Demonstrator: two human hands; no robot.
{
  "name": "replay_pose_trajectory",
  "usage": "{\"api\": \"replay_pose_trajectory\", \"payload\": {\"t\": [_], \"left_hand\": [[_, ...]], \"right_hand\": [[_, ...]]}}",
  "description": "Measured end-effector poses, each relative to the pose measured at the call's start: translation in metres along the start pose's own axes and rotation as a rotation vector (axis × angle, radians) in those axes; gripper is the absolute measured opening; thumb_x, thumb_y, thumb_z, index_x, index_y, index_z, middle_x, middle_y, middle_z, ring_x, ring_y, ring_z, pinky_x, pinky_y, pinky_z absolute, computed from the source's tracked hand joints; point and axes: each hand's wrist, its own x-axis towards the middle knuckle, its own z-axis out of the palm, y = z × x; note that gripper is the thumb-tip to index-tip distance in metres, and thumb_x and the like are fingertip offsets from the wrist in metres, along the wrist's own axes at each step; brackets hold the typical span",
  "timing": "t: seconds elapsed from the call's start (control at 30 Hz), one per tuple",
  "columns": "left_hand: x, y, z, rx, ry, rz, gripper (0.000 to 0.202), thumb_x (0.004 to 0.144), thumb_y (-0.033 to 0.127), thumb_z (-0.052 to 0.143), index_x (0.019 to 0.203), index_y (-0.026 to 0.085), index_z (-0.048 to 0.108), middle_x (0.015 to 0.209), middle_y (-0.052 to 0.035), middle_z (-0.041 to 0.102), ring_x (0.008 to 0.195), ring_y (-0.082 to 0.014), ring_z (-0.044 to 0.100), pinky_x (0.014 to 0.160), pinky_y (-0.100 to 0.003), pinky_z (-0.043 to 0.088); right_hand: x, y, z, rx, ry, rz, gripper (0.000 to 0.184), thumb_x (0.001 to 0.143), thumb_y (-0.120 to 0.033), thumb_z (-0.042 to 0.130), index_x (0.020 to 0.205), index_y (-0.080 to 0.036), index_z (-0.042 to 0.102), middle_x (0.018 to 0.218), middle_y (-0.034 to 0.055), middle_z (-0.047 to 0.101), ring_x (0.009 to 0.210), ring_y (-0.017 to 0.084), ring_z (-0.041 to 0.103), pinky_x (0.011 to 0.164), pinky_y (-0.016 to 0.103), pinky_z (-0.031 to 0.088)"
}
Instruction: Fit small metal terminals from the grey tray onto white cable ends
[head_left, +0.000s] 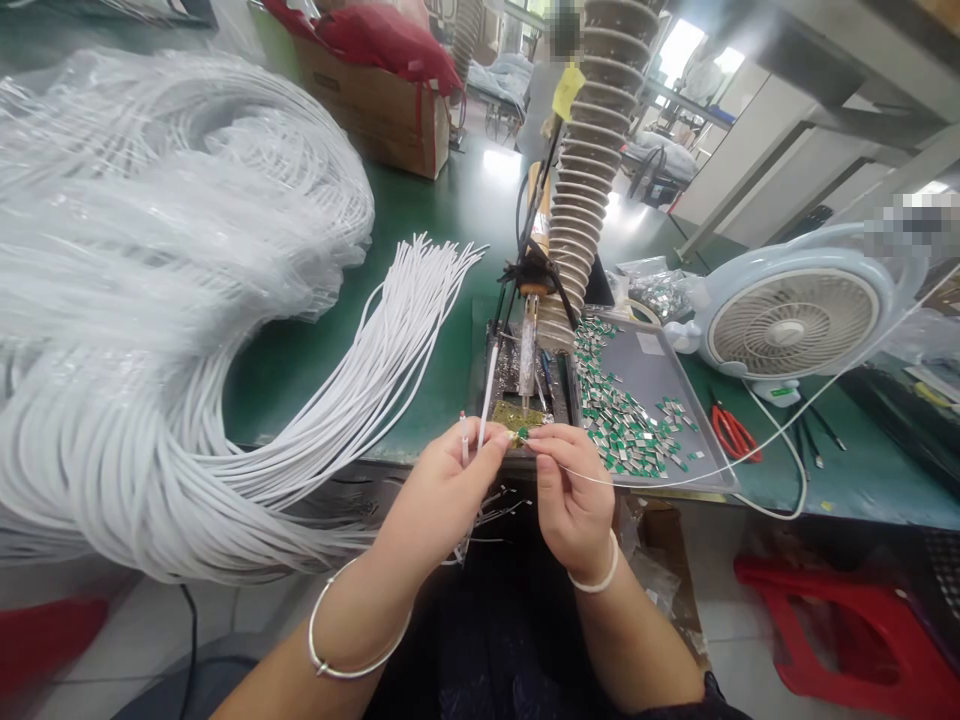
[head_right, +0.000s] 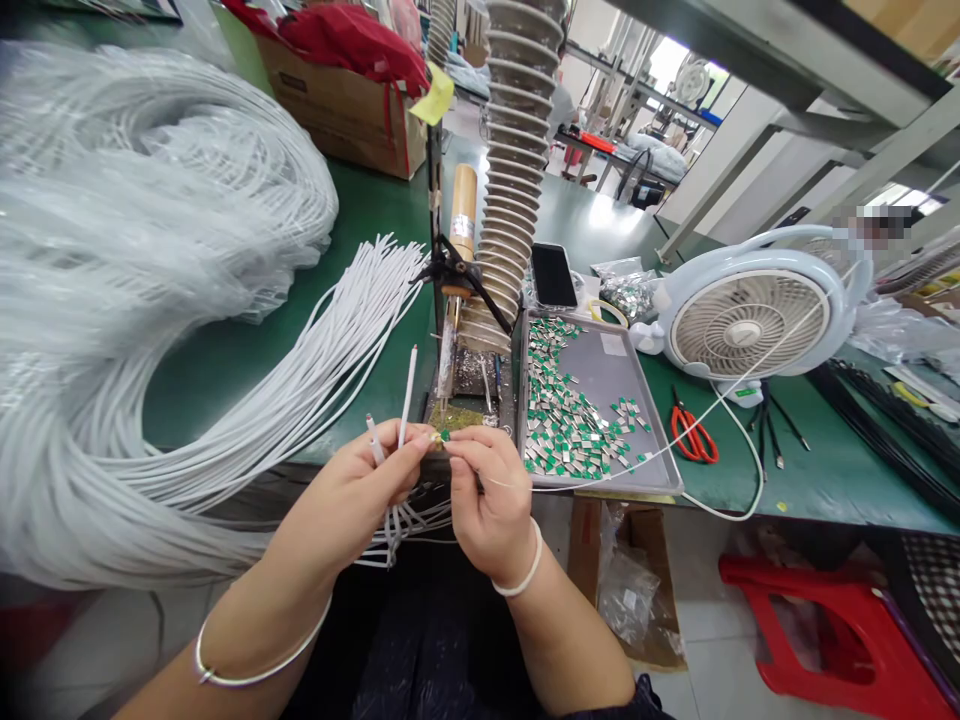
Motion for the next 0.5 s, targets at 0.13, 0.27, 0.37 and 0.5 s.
{"api": "replay_pose_trajectory", "payload": {"t": [0.13,0.27,0.37,0.5], "left_hand": [[-0.004,-0.008,-0.003,0.011,0.013,0.018,0.03,0.087,0.044,0.043,0.08,0.018,0.057,0.061,0.0039,0.045,0.056,-0.0092,0.04,0.053,-0.021,0.034],[-0.007,-0.013,-0.009,0.02,0.073,0.104,0.025,0.087,0.038,0.047,0.086,0.018,0.062,0.089,-0.0034,0.059,0.08,-0.013,0.052,0.074,-0.025,0.04],[-0.008,-0.016,-0.009,-0.077,0.037,0.095,0.022,0.089,0.036,0.046,0.094,0.021,0.06,0.065,0.0026,0.051,0.062,-0.0093,0.046,0.06,-0.021,0.037],[-0.009,-0.015,-0.004,-0.306,0.075,0.077,0.015,0.088,0.035,0.046,0.096,0.024,0.053,0.073,0.0046,0.052,0.045,-0.0034,0.03,0.043,-0.018,0.022]], "right_hand": [[-0.006,-0.003,-0.002,0.044,-0.043,0.015,0.024,0.083,-0.006,0.046,0.098,-0.02,0.058,0.091,0.0072,0.062,0.087,0.017,0.06,0.075,0.036,0.053],[-0.012,-0.007,-0.01,0.09,-0.074,0.03,0.027,0.081,-0.004,0.046,0.1,-0.019,0.058,0.089,0.0069,0.062,0.087,0.017,0.06,0.075,0.036,0.052],[-0.015,-0.008,-0.018,0.082,-0.056,0.05,0.028,0.081,-0.003,0.046,0.1,-0.019,0.058,0.086,0.0054,0.062,0.085,0.017,0.06,0.075,0.036,0.051],[-0.012,-0.003,-0.034,-0.051,0.011,0.12,0.029,0.083,-0.005,0.044,0.103,-0.021,0.057,0.08,0.002,0.061,0.076,0.014,0.06,0.072,0.031,0.05]]}}
